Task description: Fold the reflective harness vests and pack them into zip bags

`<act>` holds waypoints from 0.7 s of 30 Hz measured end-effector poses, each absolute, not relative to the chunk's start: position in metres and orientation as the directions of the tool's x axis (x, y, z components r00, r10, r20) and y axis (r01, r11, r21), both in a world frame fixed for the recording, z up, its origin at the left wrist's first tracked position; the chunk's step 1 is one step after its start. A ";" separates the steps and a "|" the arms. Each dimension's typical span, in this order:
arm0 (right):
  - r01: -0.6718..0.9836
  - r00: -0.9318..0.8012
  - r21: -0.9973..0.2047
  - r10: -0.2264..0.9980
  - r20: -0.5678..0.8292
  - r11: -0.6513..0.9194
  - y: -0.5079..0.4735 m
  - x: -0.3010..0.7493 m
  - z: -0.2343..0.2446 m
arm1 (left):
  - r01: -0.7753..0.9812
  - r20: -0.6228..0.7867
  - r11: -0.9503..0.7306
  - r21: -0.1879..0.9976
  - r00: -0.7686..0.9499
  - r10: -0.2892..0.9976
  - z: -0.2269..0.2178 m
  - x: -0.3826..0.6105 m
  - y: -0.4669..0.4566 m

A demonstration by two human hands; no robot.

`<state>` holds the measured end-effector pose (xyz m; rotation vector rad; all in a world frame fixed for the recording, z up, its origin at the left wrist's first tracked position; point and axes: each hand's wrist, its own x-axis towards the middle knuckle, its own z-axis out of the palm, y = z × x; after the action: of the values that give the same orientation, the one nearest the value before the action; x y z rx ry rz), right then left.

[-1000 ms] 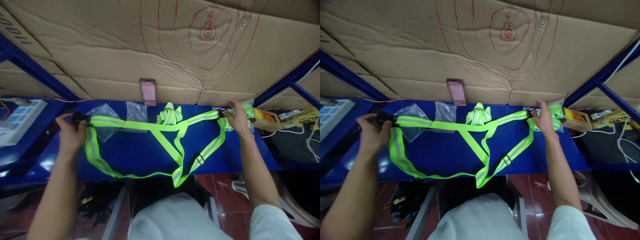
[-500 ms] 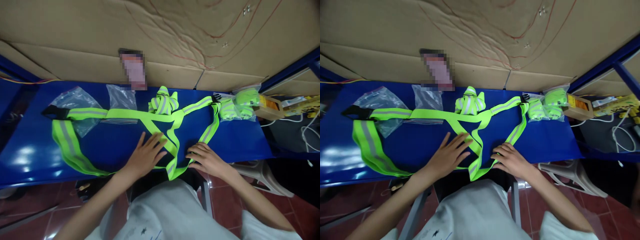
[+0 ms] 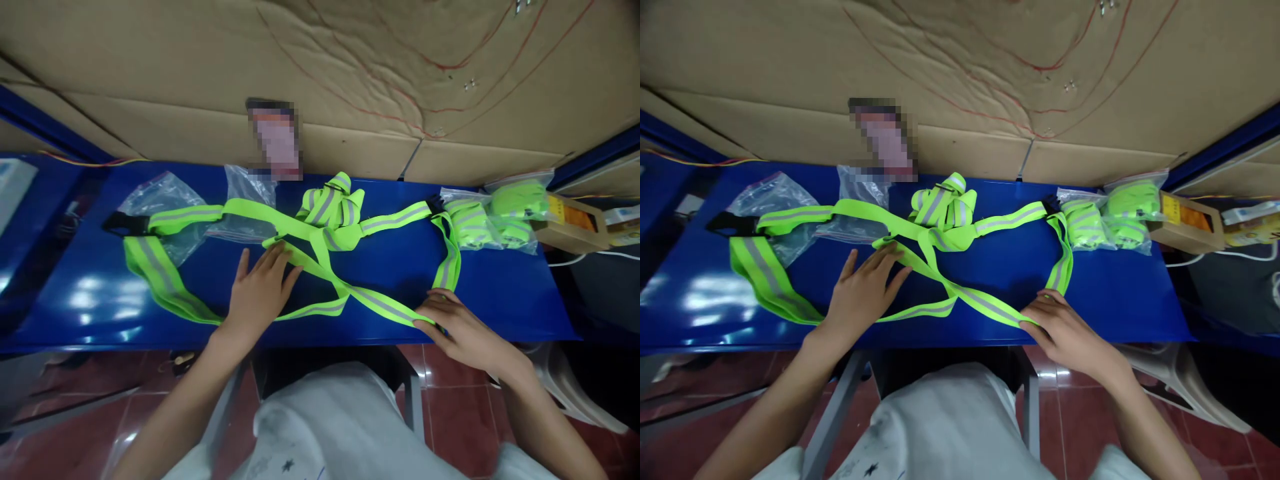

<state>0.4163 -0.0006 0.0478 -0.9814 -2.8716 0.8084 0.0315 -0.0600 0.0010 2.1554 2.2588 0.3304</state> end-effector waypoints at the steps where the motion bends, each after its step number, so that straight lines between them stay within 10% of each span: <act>1: 0.597 -0.788 -0.467 0.587 -0.186 0.653 0.001 0.420 0.049 | 0.988 0.142 0.037 0.149 -0.059 0.988 0.001 0.031 -0.060; 9: 0.578 -0.797 -0.140 0.593 0.114 0.804 -0.016 0.389 0.038 | 0.991 0.147 0.054 0.120 -0.071 0.987 0.009 0.045 -0.064; 21: 0.692 -0.670 -0.253 0.732 0.125 0.676 -0.009 0.394 0.034 | 0.969 0.037 -0.164 0.183 0.160 0.986 0.001 0.082 -0.115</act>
<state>0.3941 -0.0089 0.0342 -1.1522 -2.6740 0.2714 0.0821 -0.1150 0.0007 2.3015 1.9509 0.2229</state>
